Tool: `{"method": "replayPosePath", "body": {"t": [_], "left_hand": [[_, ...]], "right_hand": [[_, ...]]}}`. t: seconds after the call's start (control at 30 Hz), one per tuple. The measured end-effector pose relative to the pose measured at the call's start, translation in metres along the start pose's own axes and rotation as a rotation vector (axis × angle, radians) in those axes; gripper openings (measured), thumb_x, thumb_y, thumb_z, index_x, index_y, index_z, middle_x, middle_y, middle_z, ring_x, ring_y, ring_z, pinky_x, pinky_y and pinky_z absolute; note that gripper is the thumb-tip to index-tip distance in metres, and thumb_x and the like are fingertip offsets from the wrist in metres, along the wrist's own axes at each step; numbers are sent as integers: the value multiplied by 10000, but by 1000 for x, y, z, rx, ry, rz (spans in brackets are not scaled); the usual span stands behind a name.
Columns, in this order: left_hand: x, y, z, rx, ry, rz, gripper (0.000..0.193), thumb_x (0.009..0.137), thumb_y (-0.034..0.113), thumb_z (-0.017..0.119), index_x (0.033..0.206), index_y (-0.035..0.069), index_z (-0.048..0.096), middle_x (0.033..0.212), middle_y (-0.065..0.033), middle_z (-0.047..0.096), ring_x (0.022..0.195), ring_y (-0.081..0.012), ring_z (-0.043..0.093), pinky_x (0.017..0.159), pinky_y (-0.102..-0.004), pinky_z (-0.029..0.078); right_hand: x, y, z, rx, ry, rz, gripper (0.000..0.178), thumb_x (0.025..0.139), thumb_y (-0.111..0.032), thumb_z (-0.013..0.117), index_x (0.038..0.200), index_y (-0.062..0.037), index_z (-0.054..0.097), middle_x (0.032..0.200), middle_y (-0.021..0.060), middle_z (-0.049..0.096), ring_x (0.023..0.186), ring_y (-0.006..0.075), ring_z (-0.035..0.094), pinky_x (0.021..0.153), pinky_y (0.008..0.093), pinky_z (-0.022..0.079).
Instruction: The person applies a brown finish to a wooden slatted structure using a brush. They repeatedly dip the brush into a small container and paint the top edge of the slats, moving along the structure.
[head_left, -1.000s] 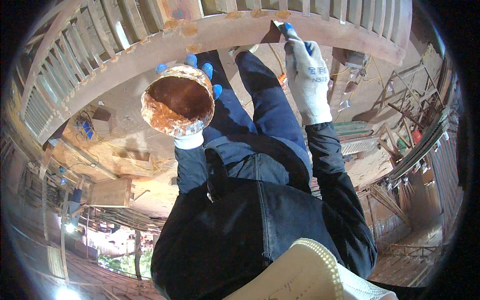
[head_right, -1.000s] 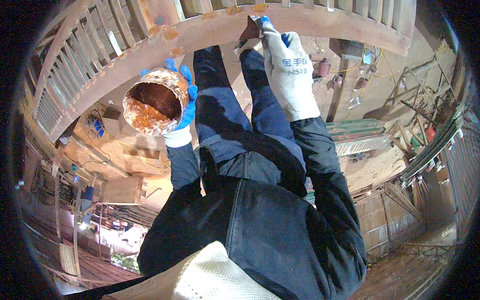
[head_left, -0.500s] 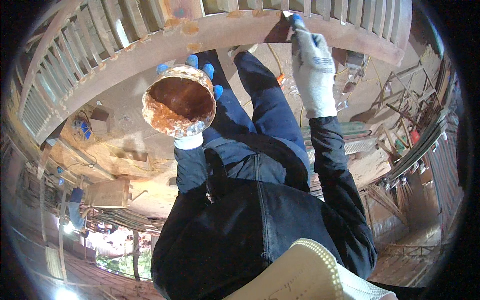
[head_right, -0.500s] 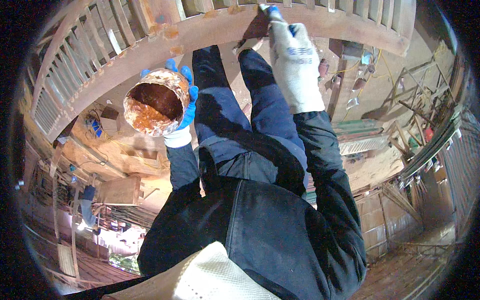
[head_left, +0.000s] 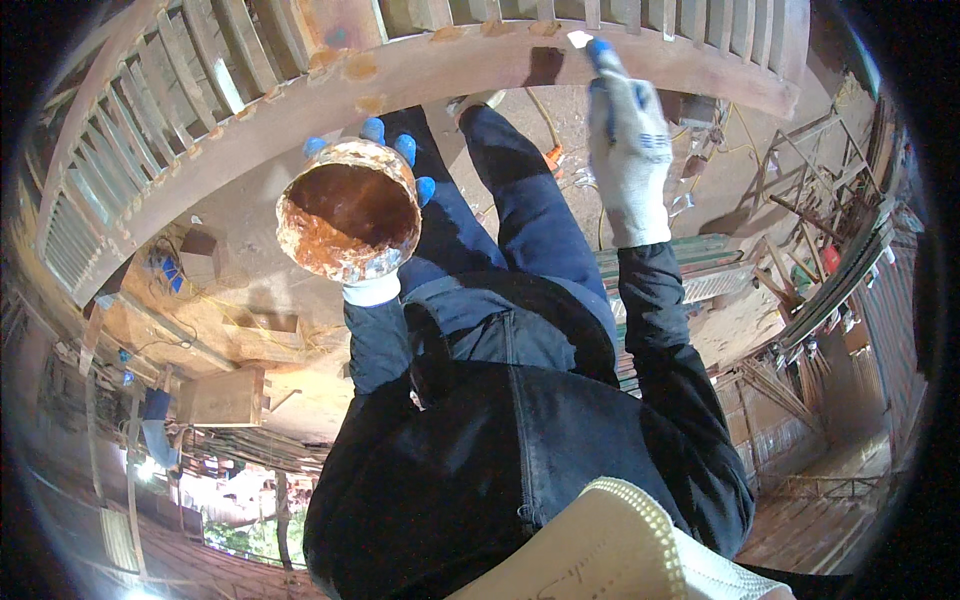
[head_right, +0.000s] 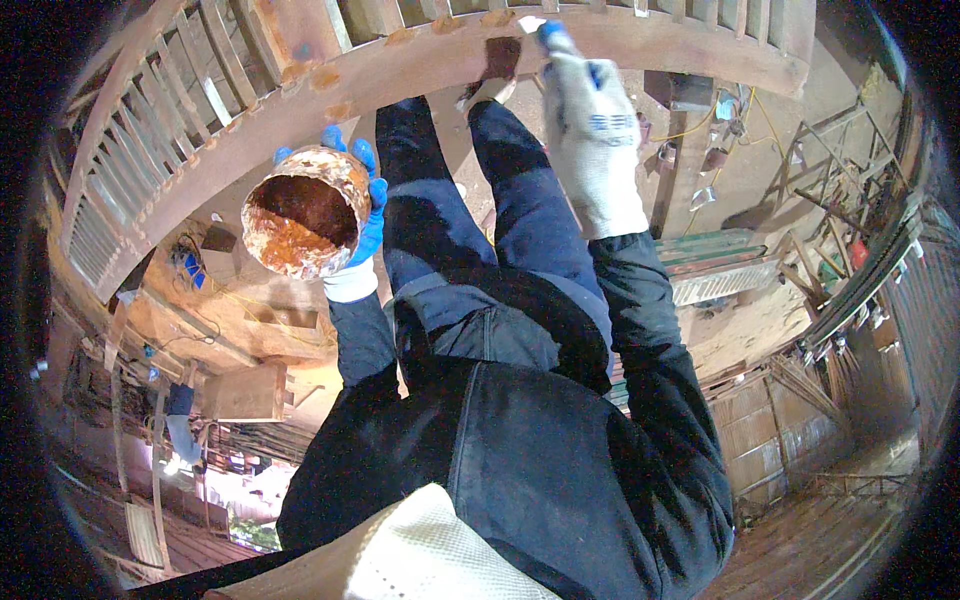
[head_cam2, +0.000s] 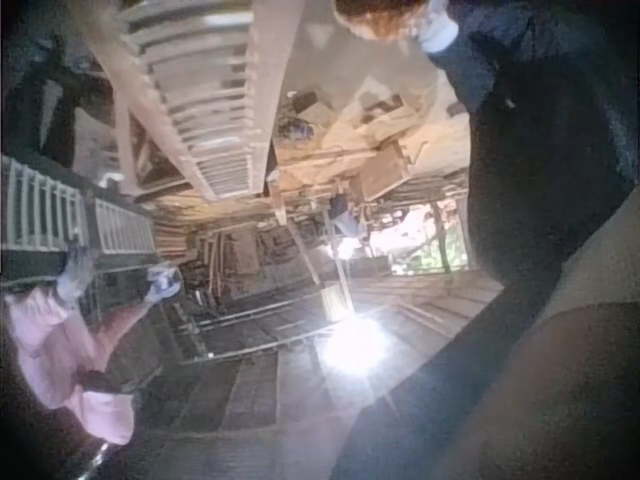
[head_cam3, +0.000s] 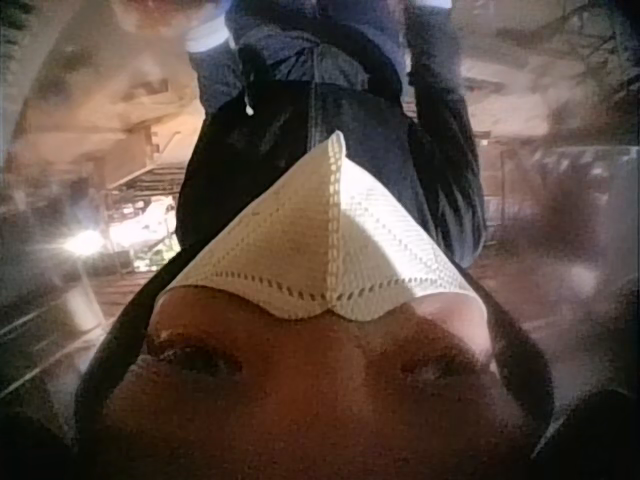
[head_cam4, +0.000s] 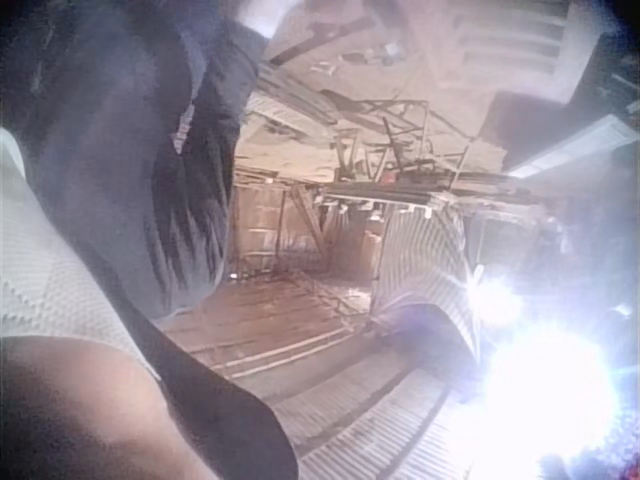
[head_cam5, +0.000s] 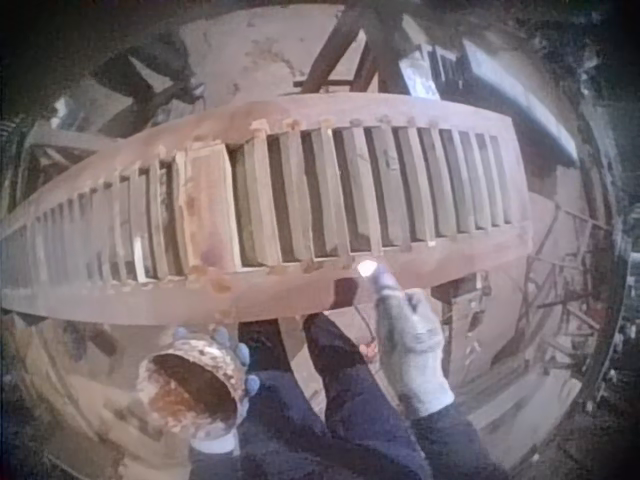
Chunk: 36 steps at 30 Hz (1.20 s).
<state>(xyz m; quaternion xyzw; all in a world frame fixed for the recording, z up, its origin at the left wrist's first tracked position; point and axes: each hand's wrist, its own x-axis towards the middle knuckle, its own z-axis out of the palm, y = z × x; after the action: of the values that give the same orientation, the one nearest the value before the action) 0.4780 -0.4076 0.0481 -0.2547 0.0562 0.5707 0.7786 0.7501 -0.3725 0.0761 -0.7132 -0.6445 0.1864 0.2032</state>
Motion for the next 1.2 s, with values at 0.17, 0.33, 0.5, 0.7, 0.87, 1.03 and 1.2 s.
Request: {"method": "replayPosePath", "body": {"t": [0.17, 0.33, 0.5, 0.7, 0.87, 1.03, 1.2], "left_hand": [[3, -3, 9, 28, 56, -33, 438, 957, 459, 528, 1370, 314, 500, 1516, -166, 350, 1410, -453, 242, 1037, -709, 329], [4, -4, 9, 43, 60, -45, 424, 962, 457, 523, 1360, 310, 508, 1511, -168, 357, 1409, -453, 251, 1029, -717, 334], [7, -8, 8, 60, 43, -66, 417, 961, 459, 522, 1349, 307, 518, 1506, -164, 365, 1401, -454, 267, 1029, -719, 334], [5, -7, 8, 41, 69, -67, 406, 962, 445, 524, 1340, 297, 530, 1507, -157, 368, 1403, -449, 265, 1031, -716, 333], [8, -10, 6, 33, 82, -63, 400, 961, 440, 529, 1332, 292, 540, 1507, -156, 369, 1399, -449, 269, 1029, -714, 336], [7, -12, 6, 51, 69, -61, 413, 963, 448, 522, 1345, 294, 525, 1504, -155, 375, 1392, -455, 278, 1027, -708, 343], [7, -7, 1, 21, 101, -74, 429, 969, 462, 501, 1366, 299, 505, 1504, -157, 375, 1387, -464, 285, 1029, -709, 338]], "right_hand": [[-6, 22, 8, -164, -69, 27, 322, 905, -81, 593, 1225, -110, 585, 870, 137, 548, 727, 324, 587, 617, 402, 481], [0, 14, -4, -104, -73, 30, 319, 900, -87, 592, 1218, -103, 577, 870, 142, 552, 738, 332, 601, 622, 414, 484], [-2, 18, 6, -203, -97, 29, 348, 877, -83, 593, 1221, -115, 554, 907, 152, 544, 711, 346, 614, 588, 436, 495], [8, 7, 0, -174, -95, 63, 284, 915, -76, 577, 1199, -92, 582, 907, 138, 561, 737, 328, 616, 628, 409, 500], [2, 0, -2, -234, -173, 35, 298, 915, -94, 594, 1212, -115, 591, 875, 131, 560, 722, 316, 622, 627, 397, 496], [10, 7, -10, -194, -97, 83, 364, 925, -100, 584, 1286, -144, 577, 826, 123, 542, 713, 300, 597, 632, 394, 479], [3, 11, -14, -120, -114, 67, 345, 935, -95, 572, 1277, -138, 583, 817, 120, 541, 690, 297, 582, 622, 388, 468]]}}
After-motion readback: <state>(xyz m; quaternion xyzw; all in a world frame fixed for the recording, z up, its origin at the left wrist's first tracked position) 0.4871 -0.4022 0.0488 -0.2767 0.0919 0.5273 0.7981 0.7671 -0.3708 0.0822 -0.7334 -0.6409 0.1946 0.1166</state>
